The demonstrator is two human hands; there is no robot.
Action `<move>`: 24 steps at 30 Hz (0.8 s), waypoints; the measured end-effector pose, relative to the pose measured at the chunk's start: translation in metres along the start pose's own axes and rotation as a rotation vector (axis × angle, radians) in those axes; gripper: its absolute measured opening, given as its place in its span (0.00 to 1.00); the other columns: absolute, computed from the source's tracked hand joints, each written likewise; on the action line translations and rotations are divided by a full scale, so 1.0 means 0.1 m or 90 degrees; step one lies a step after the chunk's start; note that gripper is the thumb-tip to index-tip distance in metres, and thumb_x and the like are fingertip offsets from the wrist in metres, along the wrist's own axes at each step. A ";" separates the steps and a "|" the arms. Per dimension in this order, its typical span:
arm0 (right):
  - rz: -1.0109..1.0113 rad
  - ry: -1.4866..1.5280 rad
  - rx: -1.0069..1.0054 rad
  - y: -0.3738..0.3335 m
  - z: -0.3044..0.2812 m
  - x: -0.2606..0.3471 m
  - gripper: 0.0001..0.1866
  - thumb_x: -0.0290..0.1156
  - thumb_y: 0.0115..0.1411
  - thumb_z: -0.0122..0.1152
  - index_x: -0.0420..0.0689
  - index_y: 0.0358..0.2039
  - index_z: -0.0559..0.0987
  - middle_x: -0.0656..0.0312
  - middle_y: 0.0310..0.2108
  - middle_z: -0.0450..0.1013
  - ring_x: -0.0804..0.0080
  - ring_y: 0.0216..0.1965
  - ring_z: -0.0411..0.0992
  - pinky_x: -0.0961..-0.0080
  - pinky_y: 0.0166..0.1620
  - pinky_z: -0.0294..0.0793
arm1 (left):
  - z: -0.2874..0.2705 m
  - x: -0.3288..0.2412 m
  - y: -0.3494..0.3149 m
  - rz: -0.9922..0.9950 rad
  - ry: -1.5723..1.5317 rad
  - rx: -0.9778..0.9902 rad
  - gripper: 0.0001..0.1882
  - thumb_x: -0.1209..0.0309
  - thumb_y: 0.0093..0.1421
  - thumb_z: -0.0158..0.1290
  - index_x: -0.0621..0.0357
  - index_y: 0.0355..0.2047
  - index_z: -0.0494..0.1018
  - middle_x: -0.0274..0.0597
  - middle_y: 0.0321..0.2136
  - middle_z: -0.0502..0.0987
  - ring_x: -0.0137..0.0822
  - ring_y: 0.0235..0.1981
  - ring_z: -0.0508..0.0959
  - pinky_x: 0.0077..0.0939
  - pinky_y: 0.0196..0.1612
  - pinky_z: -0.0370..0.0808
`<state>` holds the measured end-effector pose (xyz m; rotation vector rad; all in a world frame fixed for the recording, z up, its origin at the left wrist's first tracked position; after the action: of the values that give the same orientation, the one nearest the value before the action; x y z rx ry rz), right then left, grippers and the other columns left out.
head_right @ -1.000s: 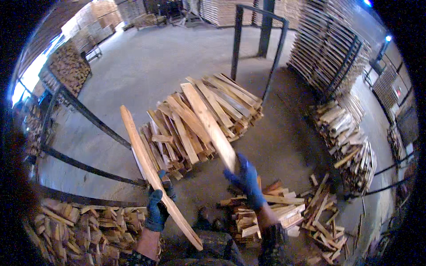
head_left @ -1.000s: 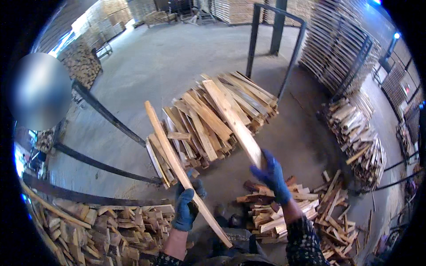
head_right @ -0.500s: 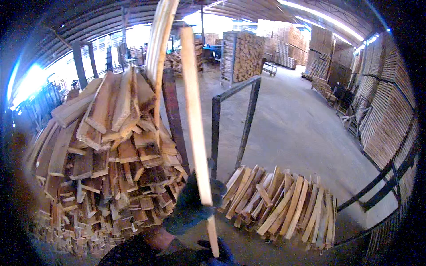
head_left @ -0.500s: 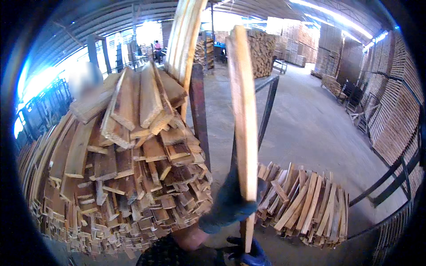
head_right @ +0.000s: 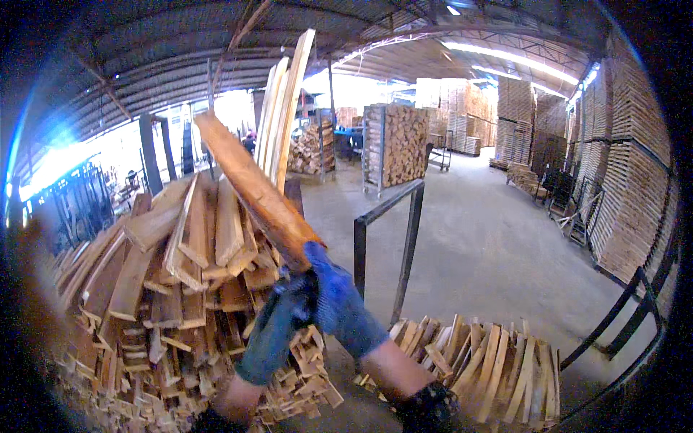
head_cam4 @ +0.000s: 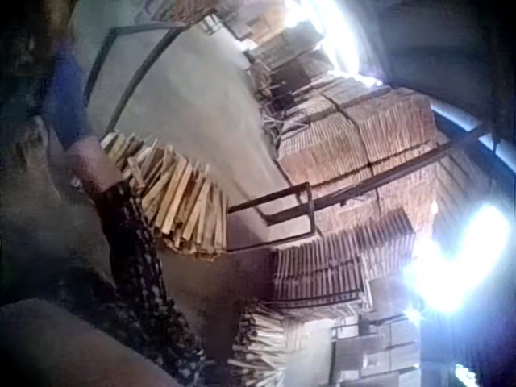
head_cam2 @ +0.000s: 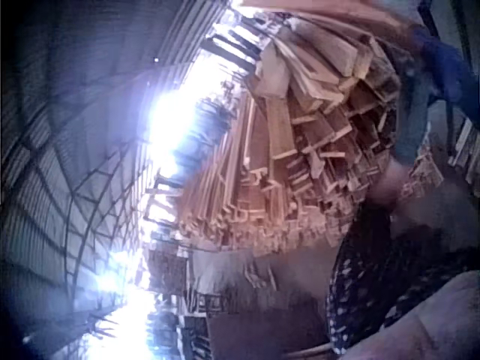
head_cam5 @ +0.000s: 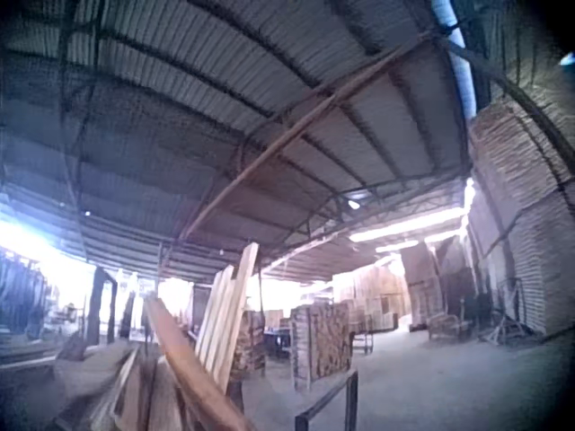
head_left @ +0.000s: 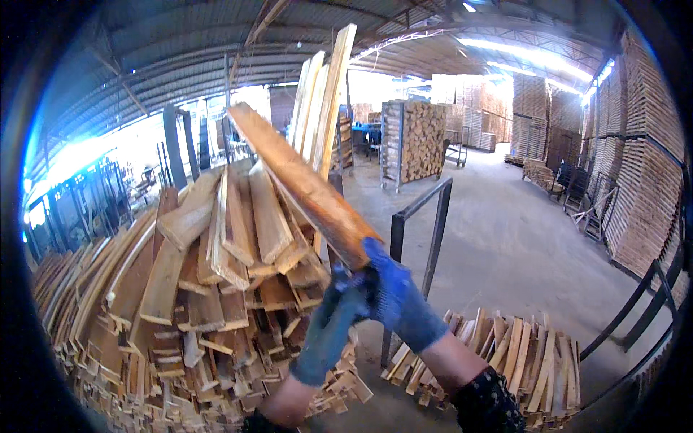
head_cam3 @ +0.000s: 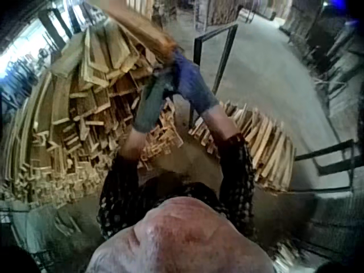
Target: The person picks up wooden planks from a large pile on the floor and stacks them into a neat pile. The person wears blue gloves and repeatedly handles the planks one by one or in small groups, moving them from a disorganized heap to an organized stack.
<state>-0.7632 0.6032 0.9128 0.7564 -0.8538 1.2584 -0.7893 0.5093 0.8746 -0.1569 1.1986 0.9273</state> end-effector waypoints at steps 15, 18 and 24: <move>-0.229 -0.124 -0.247 -1.73 -1.39 -1.81 0.20 0.42 0.63 0.55 0.45 0.52 0.73 0.63 0.39 0.76 0.77 0.37 0.73 0.77 0.41 0.75 | -0.25 1.73 -1.53 -0.536 0.062 0.057 0.17 0.67 0.65 0.44 0.63 0.50 0.69 0.42 0.43 0.75 0.37 0.43 0.75 0.30 0.47 0.74; 0.002 -0.176 -0.784 -3.73 -2.29 -2.97 0.20 0.37 0.59 0.60 0.43 0.51 0.73 0.63 0.42 0.75 0.76 0.41 0.72 0.76 0.45 0.73 | 0.45 2.17 -1.68 -0.631 0.002 0.134 0.18 0.63 0.65 0.44 0.61 0.50 0.69 0.40 0.41 0.76 0.33 0.41 0.75 0.30 0.46 0.74; 0.698 -0.678 -1.249 -8.07 -0.16 -4.82 0.14 0.30 0.51 0.60 0.45 0.40 0.74 0.64 0.29 0.74 0.66 0.30 0.73 0.66 0.31 0.71 | 1.21 3.12 -1.98 -0.901 0.042 0.356 0.15 0.64 0.64 0.45 0.56 0.46 0.72 0.36 0.39 0.76 0.33 0.40 0.76 0.27 0.44 0.74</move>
<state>-0.0112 0.2573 0.4679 -0.9524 -2.8299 0.1119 -0.5477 0.6161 0.5891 -0.4917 1.0212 -0.6437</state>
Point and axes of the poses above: each hand's wrist, its own y-axis towards the middle knuckle, its own z-axis out of the palm, x = y × z, the point moved 6 cm from there along y, towards the middle knuckle
